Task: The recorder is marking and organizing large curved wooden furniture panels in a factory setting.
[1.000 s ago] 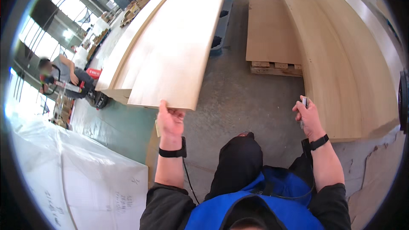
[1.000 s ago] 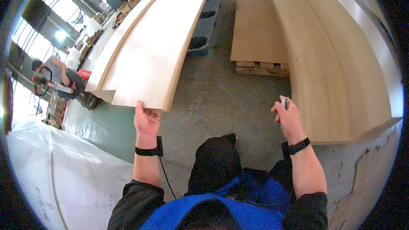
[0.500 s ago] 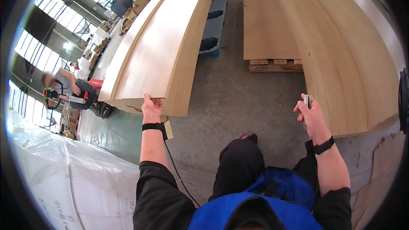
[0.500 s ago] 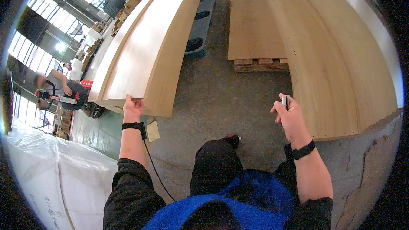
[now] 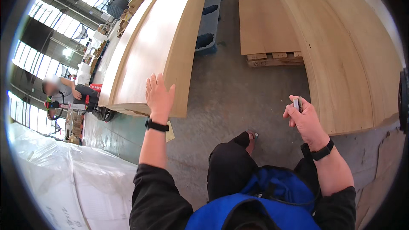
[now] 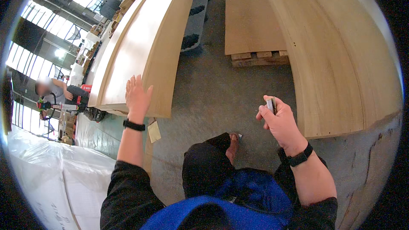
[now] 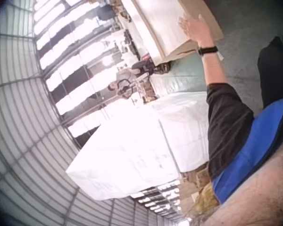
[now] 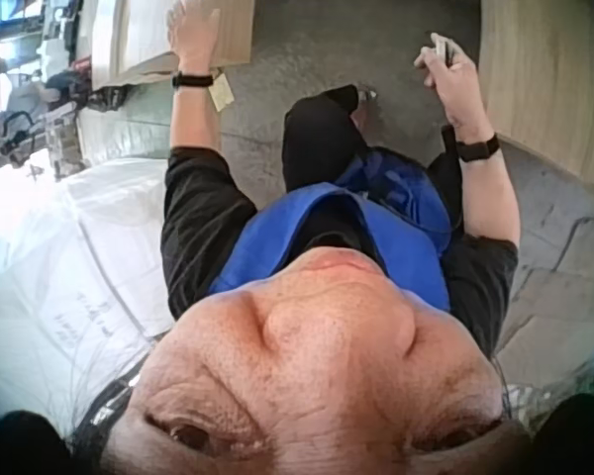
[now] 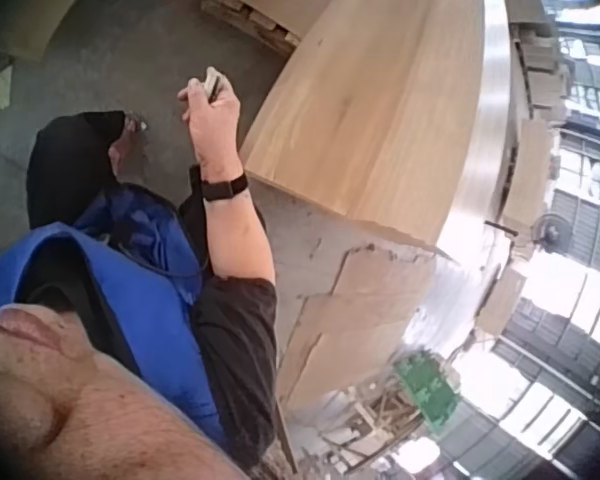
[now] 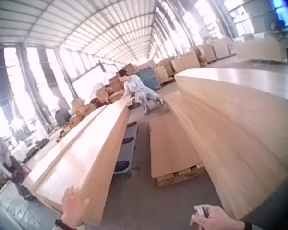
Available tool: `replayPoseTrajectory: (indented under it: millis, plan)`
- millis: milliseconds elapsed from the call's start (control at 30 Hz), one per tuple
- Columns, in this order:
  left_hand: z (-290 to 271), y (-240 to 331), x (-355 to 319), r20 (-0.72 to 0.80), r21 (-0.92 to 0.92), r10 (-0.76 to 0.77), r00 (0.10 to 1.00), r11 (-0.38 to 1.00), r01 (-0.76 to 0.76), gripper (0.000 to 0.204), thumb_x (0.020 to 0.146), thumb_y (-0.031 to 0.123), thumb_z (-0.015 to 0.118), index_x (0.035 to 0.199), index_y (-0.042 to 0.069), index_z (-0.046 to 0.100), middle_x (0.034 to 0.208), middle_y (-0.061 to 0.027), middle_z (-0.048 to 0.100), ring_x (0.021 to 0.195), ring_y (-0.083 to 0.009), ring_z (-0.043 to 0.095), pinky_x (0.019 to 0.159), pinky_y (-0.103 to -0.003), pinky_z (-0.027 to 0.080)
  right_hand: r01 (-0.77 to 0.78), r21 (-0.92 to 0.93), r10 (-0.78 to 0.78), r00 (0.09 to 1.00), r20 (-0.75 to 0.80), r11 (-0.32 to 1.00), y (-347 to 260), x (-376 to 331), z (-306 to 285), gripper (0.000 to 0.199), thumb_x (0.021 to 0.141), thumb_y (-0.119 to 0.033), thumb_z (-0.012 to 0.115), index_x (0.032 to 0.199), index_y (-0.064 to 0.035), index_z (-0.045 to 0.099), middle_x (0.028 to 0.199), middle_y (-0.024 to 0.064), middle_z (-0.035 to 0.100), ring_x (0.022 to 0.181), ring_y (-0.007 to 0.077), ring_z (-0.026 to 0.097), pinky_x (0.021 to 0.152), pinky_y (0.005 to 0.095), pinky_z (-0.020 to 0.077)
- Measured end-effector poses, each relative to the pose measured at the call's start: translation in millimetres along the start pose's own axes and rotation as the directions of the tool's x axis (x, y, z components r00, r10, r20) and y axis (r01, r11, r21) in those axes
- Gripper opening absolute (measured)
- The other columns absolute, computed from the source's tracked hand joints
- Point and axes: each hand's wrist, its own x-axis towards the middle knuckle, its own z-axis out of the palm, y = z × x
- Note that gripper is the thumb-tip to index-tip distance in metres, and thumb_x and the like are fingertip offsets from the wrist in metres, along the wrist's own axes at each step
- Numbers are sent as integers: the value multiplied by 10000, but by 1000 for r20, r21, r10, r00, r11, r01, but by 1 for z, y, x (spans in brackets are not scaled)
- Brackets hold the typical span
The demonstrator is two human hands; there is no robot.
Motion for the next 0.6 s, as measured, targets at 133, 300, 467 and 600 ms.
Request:
replayPoseTrajectory:
  millis: [133, 300, 467, 600]
  plan:
    - [19, -13, 32, 415, 48, -241, 878, 969, 243, 638, 904, 320, 591, 1422, 57, 327, 1421, -215, 431, 1281, -388, 457, 1088, -471, 346, 1, 38, 0, 1000, -28, 999, -1, 3, 0, 476, 943, -176, 594, 1330, 54, 438, 785, 30, 630, 579, 49, 493, 532, 195, 409]
    - [73, -90, 35, 293, 0, -136, 946, 990, 142, 616, 918, 310, 575, 1415, 31, 341, 1414, -276, 413, 1315, -400, 416, 1109, -467, 320, -110, 63, 117, 987, -111, 992, 2, -8, -11, 486, 942, -147, 578, 1347, 60, 408, 735, 41, 610, 554, 62, 502, 511, 211, 420]
    - [80, -124, 49, 320, -84, -163, 933, 976, 200, 662, 920, 311, 582, 1416, -42, 321, 1435, -295, 380, 1370, -408, 328, 1145, -448, 256, -207, 158, 219, 974, -60, 965, -5, -28, -27, 355, 934, -53, 527, 1266, 20, 428, 708, 56, 557, 570, 99, 533, 512, 235, 457]
    - [94, -139, 36, 379, -130, -148, 914, 969, 211, 725, 929, 310, 569, 1449, -76, 245, 1480, -305, 299, 1412, -403, 246, 1167, -430, 202, -374, 230, 383, 924, 7, 898, 12, -2, -30, 370, 932, -54, 557, 1274, -3, 425, 745, 78, 571, 572, 111, 541, 519, 252, 474]
